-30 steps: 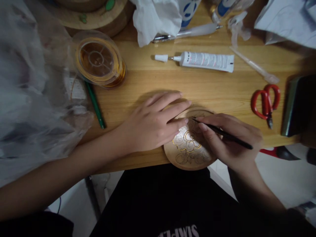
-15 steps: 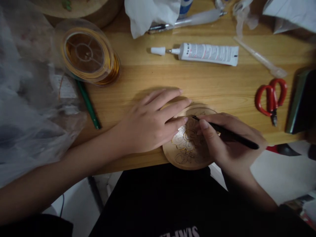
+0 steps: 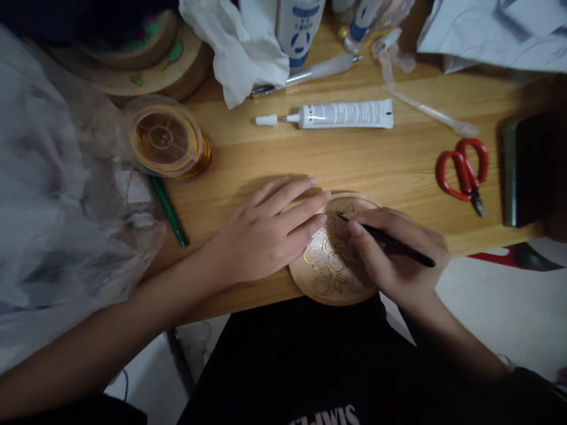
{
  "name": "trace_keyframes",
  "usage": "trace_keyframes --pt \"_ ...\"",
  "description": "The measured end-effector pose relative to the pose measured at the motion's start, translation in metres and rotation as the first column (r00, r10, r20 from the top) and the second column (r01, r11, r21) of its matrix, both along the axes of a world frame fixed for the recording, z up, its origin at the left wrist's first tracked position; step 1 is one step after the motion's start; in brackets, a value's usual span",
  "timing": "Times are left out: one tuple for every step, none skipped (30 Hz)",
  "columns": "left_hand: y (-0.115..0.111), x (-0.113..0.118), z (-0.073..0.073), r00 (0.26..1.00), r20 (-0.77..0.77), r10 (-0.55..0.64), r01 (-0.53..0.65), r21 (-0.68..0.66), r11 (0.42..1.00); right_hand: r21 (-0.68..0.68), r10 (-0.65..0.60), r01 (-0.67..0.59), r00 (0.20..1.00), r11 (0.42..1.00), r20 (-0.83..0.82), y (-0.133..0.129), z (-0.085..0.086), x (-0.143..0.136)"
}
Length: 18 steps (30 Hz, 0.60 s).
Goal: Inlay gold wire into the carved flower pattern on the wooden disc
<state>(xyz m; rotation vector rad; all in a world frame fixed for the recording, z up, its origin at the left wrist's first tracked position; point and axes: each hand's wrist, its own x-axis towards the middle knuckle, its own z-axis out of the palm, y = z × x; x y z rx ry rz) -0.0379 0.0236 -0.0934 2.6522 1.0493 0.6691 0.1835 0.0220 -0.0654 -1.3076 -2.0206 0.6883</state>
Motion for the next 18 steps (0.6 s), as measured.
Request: trace_keyframes --pt "0.000 0.000 0.001 1.000 -0.017 0.000 0.000 0.018 1.000 -0.009 -0.002 0.002 1.000 1.000 -0.001 0.000 0.000 0.000" --pt "0.000 0.000 0.001 0.999 -0.034 0.002 -0.001 0.035 0.999 -0.021 -0.004 0.004 1.000 1.000 -0.003 0.000 0.000 0.000" --pt "0.001 0.000 0.002 0.999 -0.046 0.003 -0.001 0.049 0.999 -0.029 -0.004 0.004 1.000 1.000 -0.005 0.000 0.001 -0.001" --pt "0.001 0.000 0.002 0.999 -0.052 0.004 -0.001 0.058 0.998 -0.033 -0.004 0.003 1.000 0.999 -0.011 0.000 0.001 -0.001" --pt "0.001 0.000 0.002 0.999 -0.052 0.002 0.001 0.060 0.998 -0.031 -0.005 0.005 1.000 0.999 -0.018 0.000 0.001 -0.001" --pt "0.001 0.000 0.002 0.999 -0.047 -0.003 0.006 0.059 0.998 -0.028 -0.010 0.010 1.000 1.000 -0.024 0.000 0.001 -0.002" --pt "0.001 0.000 0.002 0.999 -0.040 -0.008 0.010 0.054 0.998 -0.025 -0.017 0.017 0.999 1.000 -0.028 -0.001 0.000 -0.002" --pt "0.001 0.000 0.002 0.999 -0.036 -0.012 0.014 0.049 0.999 -0.021 -0.030 0.029 0.999 0.999 -0.034 -0.001 0.000 -0.003" --pt "0.001 0.000 0.001 0.999 -0.033 -0.015 0.016 0.043 0.999 -0.022 -0.048 0.047 0.998 0.999 -0.042 -0.002 0.000 -0.004" --pt "0.000 0.000 0.001 0.999 -0.034 -0.015 0.017 0.037 0.999 -0.028 -0.068 0.067 0.996 0.997 -0.051 -0.003 -0.001 -0.005" --pt "0.000 0.000 0.001 0.999 -0.034 -0.015 0.016 0.033 0.999 -0.037 -0.088 0.086 0.994 0.996 -0.060 -0.004 -0.001 -0.007" --pt "0.000 0.000 0.000 0.999 -0.036 -0.011 0.013 0.031 0.999 -0.046 -0.106 0.103 0.992 0.994 -0.069 -0.005 -0.001 -0.008" --pt "0.000 0.000 0.000 0.999 -0.035 -0.007 0.008 0.031 0.999 -0.054 -0.127 0.123 0.989 0.991 -0.077 -0.006 -0.002 -0.009" --pt "0.000 0.000 0.000 0.999 -0.032 -0.004 0.005 0.033 0.999 -0.062 -0.148 0.143 0.986 0.988 -0.082 -0.007 -0.002 -0.011" --pt "0.000 0.000 0.000 1.000 -0.028 -0.002 0.003 0.037 0.999 -0.071 -0.165 0.159 0.983 0.985 -0.081 -0.008 -0.002 -0.012" --pt "0.000 0.000 0.000 1.000 -0.024 -0.001 0.002 0.039 0.999 -0.080 -0.182 0.175 0.980 0.981 -0.079 -0.009 -0.001 -0.013" --pt "0.000 0.000 0.000 1.000 -0.022 -0.001 0.002 0.038 0.999 -0.091 -0.194 0.187 0.978 0.978 -0.076 -0.010 0.000 -0.015" --pt "0.000 0.001 0.000 1.000 -0.019 -0.003 0.004 0.034 0.999 -0.098 -0.207 0.199 0.976 0.975 -0.075 -0.011 0.001 -0.016"
